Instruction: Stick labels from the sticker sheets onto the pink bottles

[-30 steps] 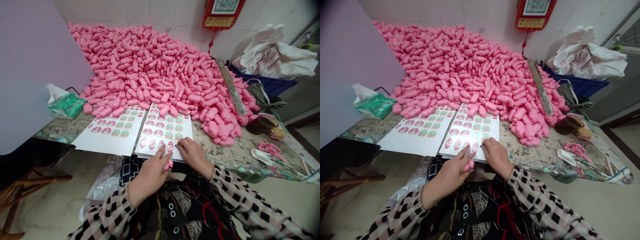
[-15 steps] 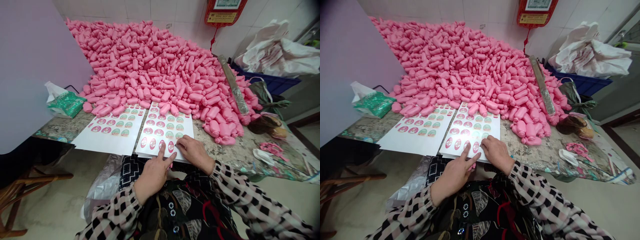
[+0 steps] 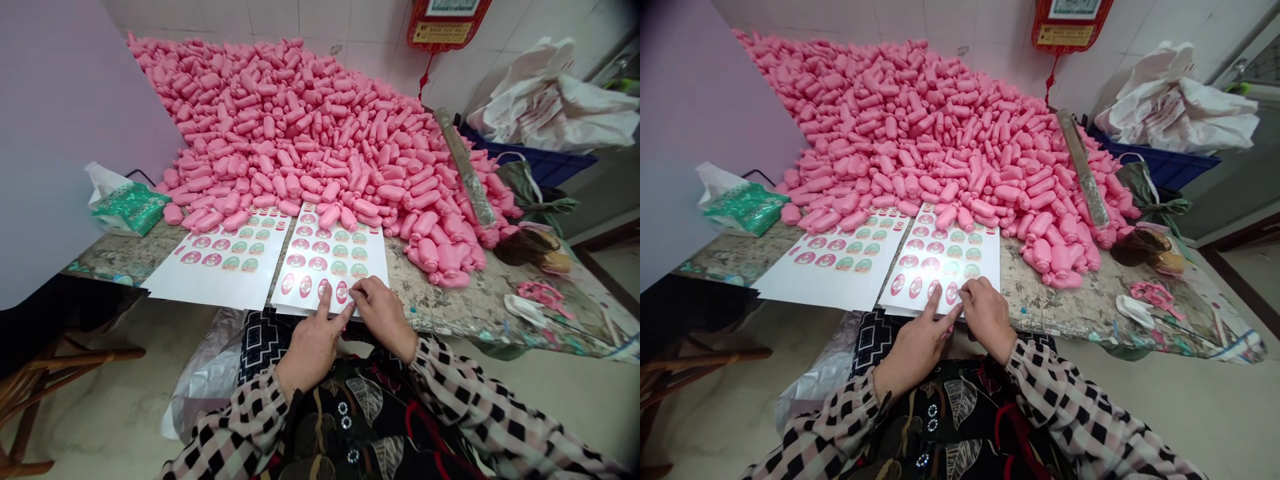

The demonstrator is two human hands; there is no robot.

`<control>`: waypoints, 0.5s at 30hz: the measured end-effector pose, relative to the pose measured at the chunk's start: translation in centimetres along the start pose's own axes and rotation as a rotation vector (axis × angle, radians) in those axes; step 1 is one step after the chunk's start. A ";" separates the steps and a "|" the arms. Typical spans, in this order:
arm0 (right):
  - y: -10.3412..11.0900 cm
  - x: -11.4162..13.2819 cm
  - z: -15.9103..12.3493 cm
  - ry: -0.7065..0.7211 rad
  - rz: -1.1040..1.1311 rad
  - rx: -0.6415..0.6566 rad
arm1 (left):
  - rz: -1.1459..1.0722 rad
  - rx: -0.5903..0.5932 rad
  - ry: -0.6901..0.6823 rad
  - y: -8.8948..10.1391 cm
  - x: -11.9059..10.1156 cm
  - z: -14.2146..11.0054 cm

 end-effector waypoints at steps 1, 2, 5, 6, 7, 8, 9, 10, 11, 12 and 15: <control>0.0 0.1 0.1 -0.005 -0.002 0.005 | 0.003 0.000 0.002 0.0 0.0 0.0; 0.1 0.2 0.2 -0.008 -0.004 0.013 | 0.006 0.003 0.007 0.0 0.0 0.0; 0.6 0.4 0.8 -0.016 -0.018 0.039 | 0.006 0.016 0.019 0.1 -0.1 0.0; 0.7 0.5 1.1 -0.026 -0.026 0.048 | 0.006 0.018 0.020 0.1 -0.1 0.1; 0.9 0.5 1.4 -0.043 -0.033 0.063 | 0.005 0.019 0.018 0.1 -0.1 0.1; 1.1 0.6 1.7 -0.063 -0.035 0.086 | 0.005 0.017 0.016 0.1 -0.1 0.1; 1.2 0.6 2.0 -0.084 -0.031 0.116 | 0.005 0.014 0.014 0.1 -0.1 0.1; 1.3 0.6 2.4 -0.102 -0.022 0.149 | 0.005 0.011 0.016 0.1 -0.1 0.1; 1.4 0.6 2.7 -0.115 -0.011 0.181 | 0.007 0.009 0.020 0.0 0.0 0.1; 1.5 0.5 3.1 -0.120 -0.002 0.208 | 0.010 0.007 0.024 0.0 0.0 0.1; 1.7 0.5 3.9 -0.118 -0.002 0.245 | 0.020 0.005 0.032 -0.1 0.0 0.0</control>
Point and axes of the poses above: each hand's wrist, its own z-axis towards the middle knuckle, its own y-axis out of the back of the hand, x = y × z, the point moved 2 cm from there along z, towards the middle knuckle, and after that the axes turned 3 degrees about -y, right-handed, at the moved point
